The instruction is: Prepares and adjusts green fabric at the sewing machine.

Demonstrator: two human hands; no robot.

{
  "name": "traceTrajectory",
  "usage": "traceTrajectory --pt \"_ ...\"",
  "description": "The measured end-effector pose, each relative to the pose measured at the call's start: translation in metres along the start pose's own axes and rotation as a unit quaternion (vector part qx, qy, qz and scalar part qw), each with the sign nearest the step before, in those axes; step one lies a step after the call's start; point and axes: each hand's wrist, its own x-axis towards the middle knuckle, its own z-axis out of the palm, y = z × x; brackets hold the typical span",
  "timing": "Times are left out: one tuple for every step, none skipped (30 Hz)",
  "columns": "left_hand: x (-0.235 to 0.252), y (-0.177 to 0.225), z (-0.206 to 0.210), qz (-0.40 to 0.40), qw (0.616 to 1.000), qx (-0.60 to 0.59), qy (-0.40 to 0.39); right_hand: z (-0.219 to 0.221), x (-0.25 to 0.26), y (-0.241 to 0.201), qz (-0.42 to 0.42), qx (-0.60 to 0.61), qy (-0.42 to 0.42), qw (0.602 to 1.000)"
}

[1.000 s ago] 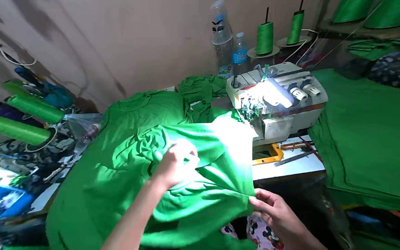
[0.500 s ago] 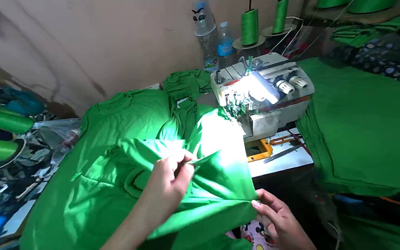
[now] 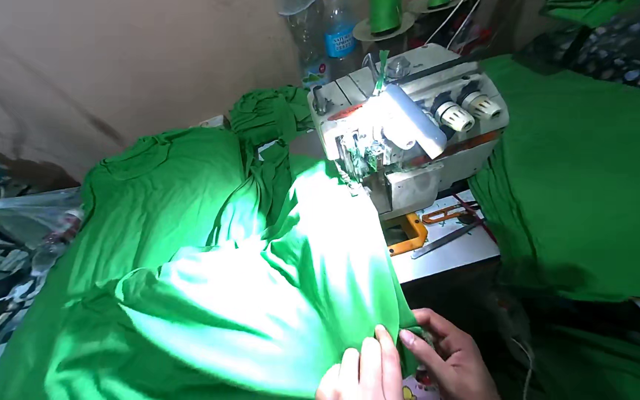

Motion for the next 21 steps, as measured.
traceTrajectory --pt "0.003 0.002 0.005 -0.012 1.000 0.021 0.000 0.001 0.004 0.000 -0.004 -0.003 0.003 1.000" --pt "0.006 0.003 0.011 -0.027 0.999 0.043 0.006 0.002 0.009 0.001 -0.011 -0.005 0.003 1.000" --pt "0.011 0.004 0.015 -0.041 0.997 0.057 0.013 0.003 0.015 0.002 -0.021 -0.009 0.004 1.000" --pt "0.015 0.004 0.020 -0.054 0.996 0.066 0.026 0.004 0.021 0.004 -0.034 -0.011 0.006 0.999" --pt "0.020 0.004 0.024 -0.064 0.994 0.075 0.037 0.006 0.027 0.005 -0.047 -0.015 0.008 0.999" --pt "0.024 0.003 0.028 -0.071 0.993 0.084 0.048 0.008 0.032 0.006 -0.059 -0.018 0.010 0.998" --pt "0.029 0.002 0.032 -0.077 0.991 0.095 0.060 0.009 0.038 0.007 -0.069 -0.020 0.010 0.997" --pt "0.033 0.001 0.036 -0.081 0.989 0.107 0.068 0.011 0.043 0.006 -0.076 -0.020 0.009 0.997" --pt "0.037 0.000 0.038 -0.081 0.987 0.119 0.072 0.013 0.048 0.006 -0.082 -0.016 0.007 0.997" --pt "0.041 -0.002 0.039 -0.082 0.986 0.128 0.071 0.015 0.052 0.005 -0.084 -0.006 0.005 0.996" --pt "0.045 -0.003 0.037 -0.082 0.986 0.131 0.062 0.016 0.056 0.004 -0.085 0.005 0.005 0.996" --pt "0.048 -0.003 0.034 -0.080 0.987 0.131 0.045 0.018 0.059 0.004 -0.088 0.013 0.006 0.996" --pt "0.052 -0.004 0.032 -0.081 0.988 0.130 0.032 0.019 0.062 0.003 -0.091 0.018 0.007 0.996" --pt "0.055 -0.004 0.030 -0.084 0.988 0.127 0.026 0.019 0.065 0.003 -0.095 0.020 0.006 0.995" --pt "0.058 -0.004 0.029 -0.090 0.988 0.123 0.026 0.019 0.068 0.002 -0.099 0.020 0.004 0.995" --pt "0.061 -0.004 0.029 -0.095 0.988 0.121 0.026 0.019 0.070 0.002 -0.103 0.018 -0.001 0.995" --pt "0.064 -0.005 0.029 -0.099 0.988 0.117 0.025 0.019 0.073 0.002 -0.106 0.018 -0.004 0.994" --pt "0.067 -0.005 0.029 -0.101 0.988 0.113 0.024 0.019 0.075 0.003 -0.108 0.019 -0.006 0.994" --pt "0.069 -0.005 0.029 -0.101 0.989 0.106 0.025 0.019 0.077 0.003 -0.110 0.022 -0.007 0.994" --pt "0.071 -0.005 0.028 -0.100 0.990 0.095 0.018 0.019 0.079 0.003 -0.108 0.023 -0.009 0.994" --pt "0.072 -0.006 0.027 -0.099 0.992 0.081 0.016 0.018 0.081 0.002 -0.105 0.023 -0.010 0.994"
